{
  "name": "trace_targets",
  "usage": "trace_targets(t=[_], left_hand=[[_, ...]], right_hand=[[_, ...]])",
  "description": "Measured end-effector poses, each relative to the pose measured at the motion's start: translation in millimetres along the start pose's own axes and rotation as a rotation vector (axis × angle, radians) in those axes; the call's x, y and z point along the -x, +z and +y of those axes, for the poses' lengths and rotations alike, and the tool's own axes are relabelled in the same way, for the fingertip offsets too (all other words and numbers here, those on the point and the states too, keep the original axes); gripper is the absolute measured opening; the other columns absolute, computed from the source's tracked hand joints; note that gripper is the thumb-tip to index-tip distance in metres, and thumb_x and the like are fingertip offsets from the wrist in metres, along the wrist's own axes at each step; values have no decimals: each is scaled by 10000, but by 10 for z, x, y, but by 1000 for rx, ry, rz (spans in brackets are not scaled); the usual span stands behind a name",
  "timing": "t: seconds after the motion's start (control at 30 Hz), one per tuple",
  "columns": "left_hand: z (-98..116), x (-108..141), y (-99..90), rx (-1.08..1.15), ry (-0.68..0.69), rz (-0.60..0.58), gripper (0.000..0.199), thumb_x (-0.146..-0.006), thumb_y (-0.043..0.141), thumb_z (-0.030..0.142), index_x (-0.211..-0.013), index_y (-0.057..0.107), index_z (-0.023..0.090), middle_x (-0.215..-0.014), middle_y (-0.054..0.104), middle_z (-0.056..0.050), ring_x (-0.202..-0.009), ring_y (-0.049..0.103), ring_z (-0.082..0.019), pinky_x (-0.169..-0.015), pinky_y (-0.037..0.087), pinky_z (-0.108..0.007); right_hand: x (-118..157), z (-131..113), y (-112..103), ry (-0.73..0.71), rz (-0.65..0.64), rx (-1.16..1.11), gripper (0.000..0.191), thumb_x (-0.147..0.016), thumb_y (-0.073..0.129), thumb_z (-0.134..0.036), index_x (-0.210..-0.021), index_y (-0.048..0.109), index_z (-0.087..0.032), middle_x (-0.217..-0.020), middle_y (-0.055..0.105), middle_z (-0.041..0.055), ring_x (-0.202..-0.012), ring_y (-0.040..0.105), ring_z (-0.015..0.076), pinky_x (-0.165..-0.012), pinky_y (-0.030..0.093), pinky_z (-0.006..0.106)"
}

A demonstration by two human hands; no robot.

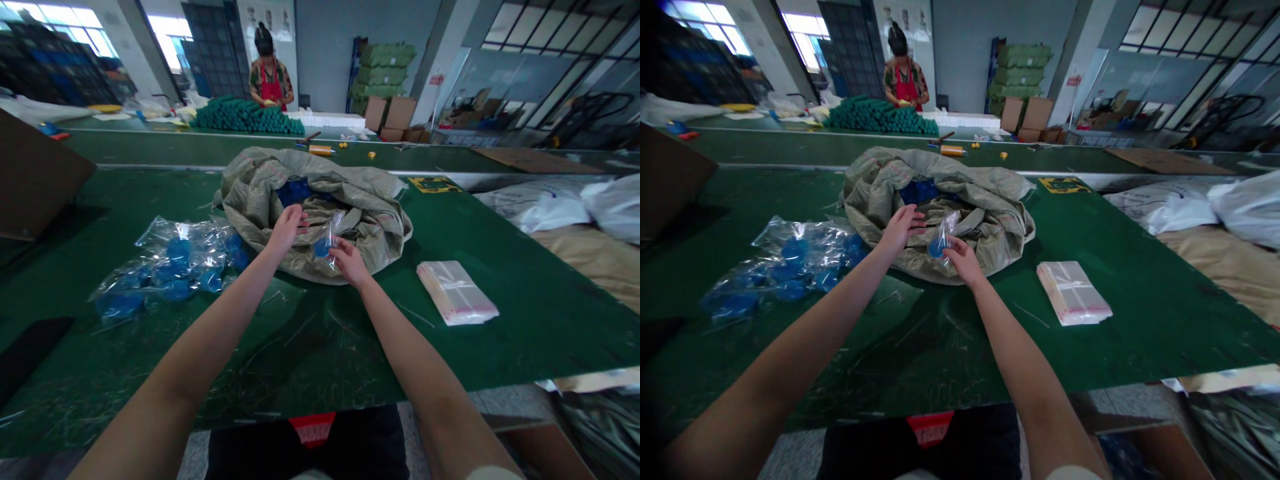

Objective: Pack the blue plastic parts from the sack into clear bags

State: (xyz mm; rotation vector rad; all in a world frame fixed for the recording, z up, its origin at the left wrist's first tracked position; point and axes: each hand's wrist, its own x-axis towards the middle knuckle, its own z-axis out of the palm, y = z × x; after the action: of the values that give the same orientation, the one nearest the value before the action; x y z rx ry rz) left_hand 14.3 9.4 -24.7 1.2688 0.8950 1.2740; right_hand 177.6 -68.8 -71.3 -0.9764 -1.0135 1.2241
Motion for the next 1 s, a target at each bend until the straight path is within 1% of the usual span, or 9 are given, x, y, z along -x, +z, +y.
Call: trace_targets(t=[0.07,0.13,0.17,0.33,0.5,0.67,0.8,0.93,1.0], left_hand=[[-130,95,-33,17,-77,-116,353,-845,645,451,-1021,622,145,-980,686,-73,-790,670,-152,-689,560,-275],[-255,188,-24,-10,-129,-239,393,-752,739,464,-938,664,126,-924,704,-79,-800,671,-176,-701,561,-291],[-307,226,-6,-32,-134,-253,402,-718,765,467,-908,680,123,-881,709,-74,-777,665,-179,-686,559,-294],[-442,289,99,-69,-101,-76,354,-682,788,420,-876,717,133,-798,713,-56,-667,628,-161,-551,505,-262],[-491,289,96,-65,-91,-42,226,-724,748,342,-821,704,144,-756,697,-47,-664,624,-153,-543,490,-247],[-532,329,86,-39,-76,27,190,-785,676,331,-848,660,153,-825,693,-49,-719,651,-167,-581,521,-267],[-437,341,101,0,-94,9,233,-765,703,361,-828,623,151,-829,693,-44,-739,657,-160,-646,531,-272],[-251,273,153,-7,9,-46,290,-721,754,359,-893,649,151,-893,717,-56,-838,672,-173,-763,530,-289],[-196,227,183,-79,56,-62,247,-719,753,322,-872,672,146,-844,723,-55,-806,675,-177,-767,525,-297]], right_hand=[[-2,-9,-15,36,26,-96,401,-670,659,-265,-1061,620,-187,-936,730,22,-873,686,172,-883,534,341],[-9,-12,-17,50,20,-138,374,-679,636,-252,-1045,623,-174,-936,736,39,-884,692,184,-877,542,347],[-16,-9,-14,51,17,-136,354,-686,628,-252,-1031,626,-172,-944,737,45,-905,693,192,-877,544,349],[-72,65,23,58,78,-45,331,-750,609,-353,-1048,622,-211,-997,725,34,-963,688,197,-854,564,354],[-87,129,50,64,175,-37,310,-802,606,-402,-1037,637,-202,-1040,718,47,-932,688,186,-800,588,343],[-43,125,59,51,235,-18,312,-869,532,-419,-1070,645,-209,-1064,716,48,-908,698,178,-800,592,336],[-34,155,54,15,235,22,306,-876,510,-415,-1047,651,-204,-1042,718,50,-876,702,175,-781,589,326],[-19,184,72,15,180,41,318,-853,533,-442,-1035,649,-209,-1065,714,53,-872,697,182,-772,587,332],[-7,185,86,32,167,31,331,-842,540,-461,-1036,644,-214,-1078,710,56,-883,698,190,-774,587,341]])
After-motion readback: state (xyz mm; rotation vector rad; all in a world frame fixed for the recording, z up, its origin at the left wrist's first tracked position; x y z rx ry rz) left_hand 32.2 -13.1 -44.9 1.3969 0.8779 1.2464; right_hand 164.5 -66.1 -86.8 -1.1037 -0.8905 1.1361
